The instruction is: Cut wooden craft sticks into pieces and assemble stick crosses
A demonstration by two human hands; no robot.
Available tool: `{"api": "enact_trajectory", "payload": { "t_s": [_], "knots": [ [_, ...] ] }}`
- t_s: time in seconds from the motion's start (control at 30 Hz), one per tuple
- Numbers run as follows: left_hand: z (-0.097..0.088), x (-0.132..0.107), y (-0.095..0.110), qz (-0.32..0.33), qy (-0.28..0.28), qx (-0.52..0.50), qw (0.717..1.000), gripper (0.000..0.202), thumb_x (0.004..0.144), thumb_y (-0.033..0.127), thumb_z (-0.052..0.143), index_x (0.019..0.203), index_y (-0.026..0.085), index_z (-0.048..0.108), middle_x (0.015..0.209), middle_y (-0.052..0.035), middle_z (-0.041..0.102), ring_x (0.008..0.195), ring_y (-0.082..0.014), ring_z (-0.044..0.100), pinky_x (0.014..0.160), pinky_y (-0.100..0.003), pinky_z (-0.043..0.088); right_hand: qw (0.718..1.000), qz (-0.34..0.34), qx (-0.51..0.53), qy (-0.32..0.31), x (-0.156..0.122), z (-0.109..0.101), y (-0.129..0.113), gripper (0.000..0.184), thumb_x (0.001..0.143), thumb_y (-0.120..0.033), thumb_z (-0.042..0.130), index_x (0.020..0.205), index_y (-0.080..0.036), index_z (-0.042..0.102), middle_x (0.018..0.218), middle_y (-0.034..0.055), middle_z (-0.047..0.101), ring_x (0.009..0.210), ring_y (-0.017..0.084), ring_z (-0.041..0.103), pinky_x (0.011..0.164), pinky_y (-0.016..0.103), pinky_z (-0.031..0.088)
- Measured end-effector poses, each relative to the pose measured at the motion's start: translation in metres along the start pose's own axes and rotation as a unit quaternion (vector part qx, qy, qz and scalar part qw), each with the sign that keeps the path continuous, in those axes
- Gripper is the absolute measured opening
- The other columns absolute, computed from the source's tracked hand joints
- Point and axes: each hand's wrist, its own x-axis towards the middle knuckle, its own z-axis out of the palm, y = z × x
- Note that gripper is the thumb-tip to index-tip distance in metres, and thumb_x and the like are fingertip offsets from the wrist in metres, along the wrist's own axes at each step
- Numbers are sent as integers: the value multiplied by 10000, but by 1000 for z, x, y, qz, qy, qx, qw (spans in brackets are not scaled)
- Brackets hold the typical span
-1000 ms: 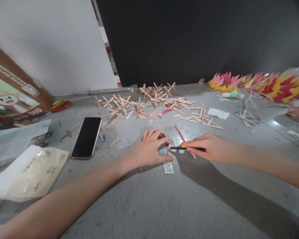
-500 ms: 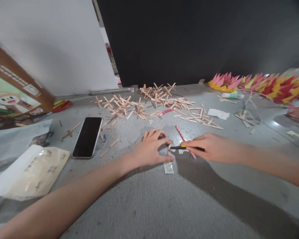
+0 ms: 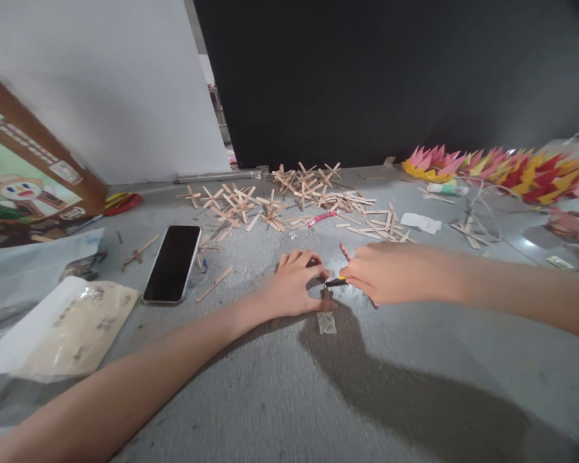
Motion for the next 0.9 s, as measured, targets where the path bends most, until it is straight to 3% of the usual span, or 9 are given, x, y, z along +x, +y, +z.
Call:
{"api": "enact_trajectory", "payload": {
  "t_s": [0.13,0.27,0.4,0.63,0.77,0.83,0.9],
  "knots": [
    [-1,0,-1,3,-8,-4,1000,592,748,730,810,1158,308,741,1342,-67,588,1275,-341,489,1047,-519,401,994,5,-83,-67,13,-21,-18,175,795,-83,658,661,-169,730,594,49,620,398,105,444,465,290,284],
    [-2,1,-1,3,-13,-6,1000,618,745,716,823,1208,317,732,1339,-73,589,1281,-352,477,1054,-527,398,992,-9,-98,-82,24,-33,-30,133,762,-90,696,784,-179,792,599,65,649,474,170,550,497,310,344],
    [3,1,-3,1,0,1,1000,625,723,666,863,1242,349,718,1349,-57,592,1269,-350,477,1048,-521,403,989,-33,-106,-101,31,-36,-35,216,777,-118,682,932,-178,821,735,100,724,555,225,624,525,330,380],
    [4,-1,-4,10,12,13,1000,624,725,669,862,1237,341,719,1348,-58,593,1260,-340,486,1045,-503,399,989,-44,-91,-106,39,-33,-26,122,761,-130,671,769,-200,770,552,13,585,421,128,457,474,292,300],
    [0,0,-1,7,1,7,1000,601,730,709,838,1171,312,739,1320,-69,594,1255,-344,491,1036,-501,404,994,21,-53,-92,35,-30,-22,88,776,-153,689,705,-191,725,492,-16,495,374,90,378,463,288,271],
    [0,0,-1,6,1,7,1000,594,734,717,829,1144,295,744,1307,-71,598,1250,-339,494,1033,-496,406,993,59,-48,-90,32,-30,-24,89,805,-164,675,748,-188,739,524,-6,530,389,94,408,474,285,288],
    [0,0,-1,5,2,10,1000,600,740,709,830,1161,292,739,1288,-70,602,1242,-332,502,1031,-490,405,993,53,-61,-90,29,-30,-25,113,825,-169,653,808,-181,764,606,24,606,434,115,472,494,289,310]
  ]
}}
